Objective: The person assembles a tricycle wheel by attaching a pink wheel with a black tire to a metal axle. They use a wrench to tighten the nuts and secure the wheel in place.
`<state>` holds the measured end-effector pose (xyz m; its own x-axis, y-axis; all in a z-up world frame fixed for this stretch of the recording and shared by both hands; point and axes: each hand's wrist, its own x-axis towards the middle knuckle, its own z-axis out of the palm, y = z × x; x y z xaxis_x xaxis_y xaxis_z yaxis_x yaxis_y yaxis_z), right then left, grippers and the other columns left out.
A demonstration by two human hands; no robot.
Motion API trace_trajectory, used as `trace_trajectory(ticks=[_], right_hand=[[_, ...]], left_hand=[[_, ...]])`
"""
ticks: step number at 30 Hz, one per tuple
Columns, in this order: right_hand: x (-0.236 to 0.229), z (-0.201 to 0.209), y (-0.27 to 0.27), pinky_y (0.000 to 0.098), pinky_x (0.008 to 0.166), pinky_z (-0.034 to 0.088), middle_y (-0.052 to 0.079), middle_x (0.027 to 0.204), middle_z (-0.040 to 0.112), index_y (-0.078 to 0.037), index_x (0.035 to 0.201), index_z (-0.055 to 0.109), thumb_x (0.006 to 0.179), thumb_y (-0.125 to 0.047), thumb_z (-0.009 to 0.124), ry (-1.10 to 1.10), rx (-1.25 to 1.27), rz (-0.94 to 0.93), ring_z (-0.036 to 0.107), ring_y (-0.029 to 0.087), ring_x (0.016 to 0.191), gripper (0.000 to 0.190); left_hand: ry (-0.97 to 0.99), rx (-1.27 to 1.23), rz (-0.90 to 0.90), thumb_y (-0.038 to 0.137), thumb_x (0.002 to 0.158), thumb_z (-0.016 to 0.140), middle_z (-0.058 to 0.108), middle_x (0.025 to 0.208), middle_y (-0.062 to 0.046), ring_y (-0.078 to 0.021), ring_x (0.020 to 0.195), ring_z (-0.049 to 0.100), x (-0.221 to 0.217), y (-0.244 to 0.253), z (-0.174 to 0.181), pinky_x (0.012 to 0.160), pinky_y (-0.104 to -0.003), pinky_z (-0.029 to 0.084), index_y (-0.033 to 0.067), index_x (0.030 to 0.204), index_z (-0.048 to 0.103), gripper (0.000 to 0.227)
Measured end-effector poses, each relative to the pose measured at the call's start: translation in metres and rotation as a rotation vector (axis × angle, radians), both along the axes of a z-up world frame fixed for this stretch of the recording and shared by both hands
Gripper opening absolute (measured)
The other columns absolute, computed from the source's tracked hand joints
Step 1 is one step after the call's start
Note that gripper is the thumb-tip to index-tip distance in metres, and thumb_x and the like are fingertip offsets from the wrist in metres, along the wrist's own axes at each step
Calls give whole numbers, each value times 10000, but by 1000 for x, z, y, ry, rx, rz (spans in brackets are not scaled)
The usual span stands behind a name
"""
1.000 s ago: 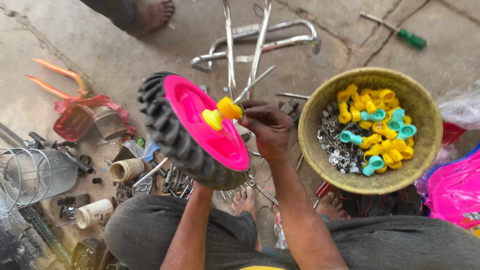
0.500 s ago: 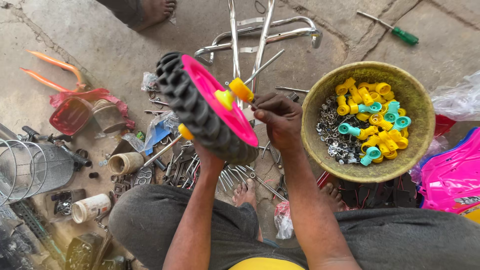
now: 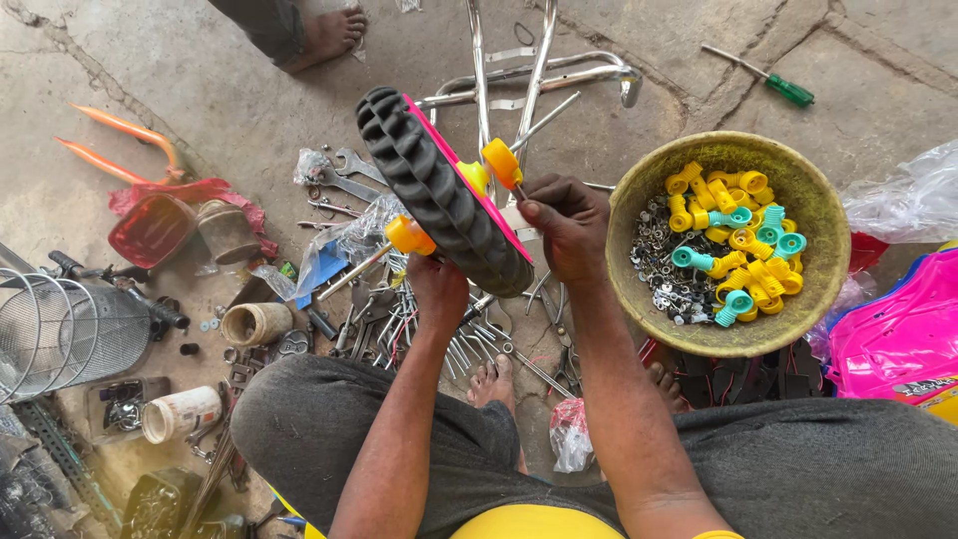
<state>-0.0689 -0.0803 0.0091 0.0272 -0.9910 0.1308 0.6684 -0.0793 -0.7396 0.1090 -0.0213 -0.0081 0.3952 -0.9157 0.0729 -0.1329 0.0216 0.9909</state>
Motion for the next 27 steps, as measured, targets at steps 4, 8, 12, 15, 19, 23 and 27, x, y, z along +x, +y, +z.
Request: trace_trajectory(ticks=[4,8,12,15,19,23,27], right_hand=[[-1,-3,-2,261,770,537,110,961,730,20,977,694,910,8,789,163,76,-54,650,113,806,117],[-1,-7,-5,261,811,525,82,994,712,12,994,685,926,-14,807,114,24,27,646,110,863,142],[5,-8,-4,280,866,566,82,987,736,-8,1027,676,925,-46,791,121,52,20,690,133,897,159],[7,-3,-3,295,884,579,92,993,743,-9,1046,668,925,-56,791,150,10,46,702,145,904,179],[6,1,-2,312,883,595,117,1021,761,2,1041,672,960,-65,773,224,-33,-11,710,157,906,146],[6,0,-2,297,744,589,98,928,755,-17,1011,665,973,-111,745,161,39,-72,708,148,792,129],[12,5,-3,274,726,562,81,911,730,-7,1017,659,983,-111,759,307,-10,-69,677,129,785,148]], left_hand=[[-92,-7,29,75,946,688,676,791,-9,-96,711,584,2,-1,-2,638,-287,442,0,954,672,76],[-117,-7,28,86,936,697,654,747,-14,-102,681,584,1,-1,3,616,-290,438,12,924,667,81],[-91,25,11,63,926,680,675,726,-26,-105,658,608,-1,0,6,600,-291,448,18,906,675,49],[-74,-7,9,17,909,641,689,754,-16,-100,686,618,-2,0,3,623,-297,469,12,926,686,48],[5,-97,-30,-27,851,591,680,818,9,-99,713,594,0,0,-12,643,-281,472,-2,983,684,164],[342,-41,-29,5,910,604,615,745,20,-77,616,503,4,0,-33,553,-241,382,15,936,668,70],[609,-36,-63,10,837,622,535,631,28,-76,509,460,8,-11,-31,463,-246,334,78,819,573,85]])
